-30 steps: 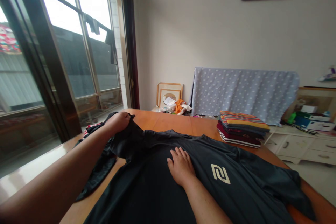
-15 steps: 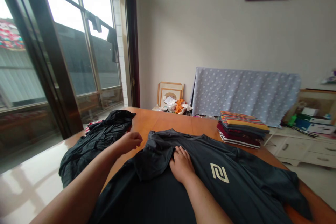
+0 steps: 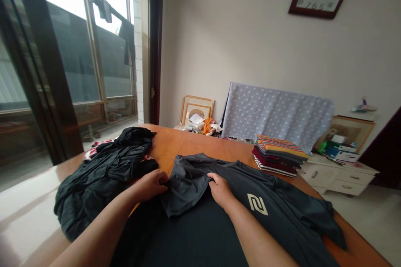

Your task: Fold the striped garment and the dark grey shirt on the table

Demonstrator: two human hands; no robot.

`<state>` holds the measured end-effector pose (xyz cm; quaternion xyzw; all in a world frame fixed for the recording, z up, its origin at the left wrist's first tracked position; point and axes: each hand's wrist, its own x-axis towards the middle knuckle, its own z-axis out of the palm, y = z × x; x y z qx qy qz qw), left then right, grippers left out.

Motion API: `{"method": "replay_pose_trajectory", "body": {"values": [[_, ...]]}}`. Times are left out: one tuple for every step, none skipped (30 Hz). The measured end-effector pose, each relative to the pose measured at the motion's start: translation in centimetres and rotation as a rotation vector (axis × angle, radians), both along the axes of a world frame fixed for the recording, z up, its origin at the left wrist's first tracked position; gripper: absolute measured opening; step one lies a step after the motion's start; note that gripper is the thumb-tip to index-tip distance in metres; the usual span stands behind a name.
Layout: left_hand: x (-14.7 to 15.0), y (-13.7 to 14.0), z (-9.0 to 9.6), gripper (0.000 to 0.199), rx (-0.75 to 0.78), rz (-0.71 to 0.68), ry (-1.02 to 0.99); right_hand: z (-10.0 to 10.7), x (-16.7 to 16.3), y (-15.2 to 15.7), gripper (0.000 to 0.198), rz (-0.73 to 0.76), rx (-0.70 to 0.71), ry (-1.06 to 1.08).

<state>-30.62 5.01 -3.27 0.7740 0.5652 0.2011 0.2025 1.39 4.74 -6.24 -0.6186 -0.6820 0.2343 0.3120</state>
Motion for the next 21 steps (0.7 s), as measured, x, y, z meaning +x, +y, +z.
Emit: {"method": "replay_pose_trajectory", "body": {"values": [[0.0,0.1,-0.1,0.021,0.005,0.001,0.014,0.3,0.2,0.1,0.053,0.006,-0.026,0.032],[-0.1,0.1,-0.2,0.021,0.006,0.003,0.026,0.6,0.5,0.4,0.052,0.016,-0.05,0.061],[-0.1,0.2,-0.3,0.021,0.005,0.009,0.034,0.9,0.8,0.7,0.051,0.024,-0.071,0.084],[-0.2,0.2,-0.4,0.021,0.003,0.014,0.04,1.3,1.0,1.1,0.048,0.03,-0.088,0.098],[-0.2,0.3,-0.5,0.021,-0.001,0.017,0.044,1.7,1.2,1.6,0.046,0.027,-0.1,0.1],[-0.2,0.3,-0.5,0.022,-0.004,0.019,0.047,2.1,1.3,2.3,0.044,0.011,-0.106,0.089],[-0.3,0.3,-0.6,0.022,-0.006,0.021,0.047,2.5,1.3,3.1,0.042,-0.013,-0.105,0.069],[-0.3,0.2,-0.6,0.023,-0.005,0.023,0.048,3.0,1.1,4.0,0.041,-0.037,-0.098,0.044],[-0.3,0.2,-0.6,0.024,-0.001,0.024,0.049,3.4,0.8,5.0,0.041,-0.057,-0.087,0.019],[-0.3,0.1,-0.6,0.025,0.002,0.025,0.054,3.7,0.3,6.0,0.04,-0.066,-0.073,-0.003],[-0.4,0.1,-0.6,0.025,0.006,0.028,0.06,4.1,-0.3,7.2,0.038,-0.065,-0.057,-0.021],[-0.4,0.0,-0.7,0.026,0.007,0.031,0.069,4.3,-1.1,8.3,0.035,-0.054,-0.044,-0.036],[-0.3,-0.1,-0.7,0.026,0.006,0.034,0.078,4.6,-2.1,9.5,0.033,-0.041,-0.034,-0.053],[-0.3,-0.1,-0.7,0.026,0.005,0.036,0.084,4.7,-3.1,10.6,0.031,-0.024,-0.026,-0.071],[-0.3,-0.2,-0.7,0.025,0.005,0.036,0.087,4.9,-4.3,11.7,0.029,-0.004,-0.019,-0.09],[-0.3,-0.3,-0.6,0.024,0.009,0.036,0.086,4.9,-5.4,12.6,0.027,0.017,-0.01,-0.108],[-0.3,-0.3,-0.6,0.022,0.015,0.035,0.083,5.0,-6.6,13.5,0.025,0.038,-0.002,-0.125],[-0.3,-0.4,-0.5,0.019,0.021,0.035,0.08,5.0,-7.6,14.2,0.026,0.059,0.004,-0.14],[-0.2,-0.5,-0.4,0.016,0.026,0.035,0.075,4.9,-8.6,14.8,0.03,0.081,0.003,-0.153],[-0.2,-0.6,-0.2,0.014,0.027,0.034,0.07,4.8,-9.5,15.2,0.035,0.106,-0.006,-0.163],[-0.1,-0.8,0.1,0.014,0.025,0.034,0.064,4.6,-10.2,15.5,0.039,0.135,-0.023,-0.175]]}}
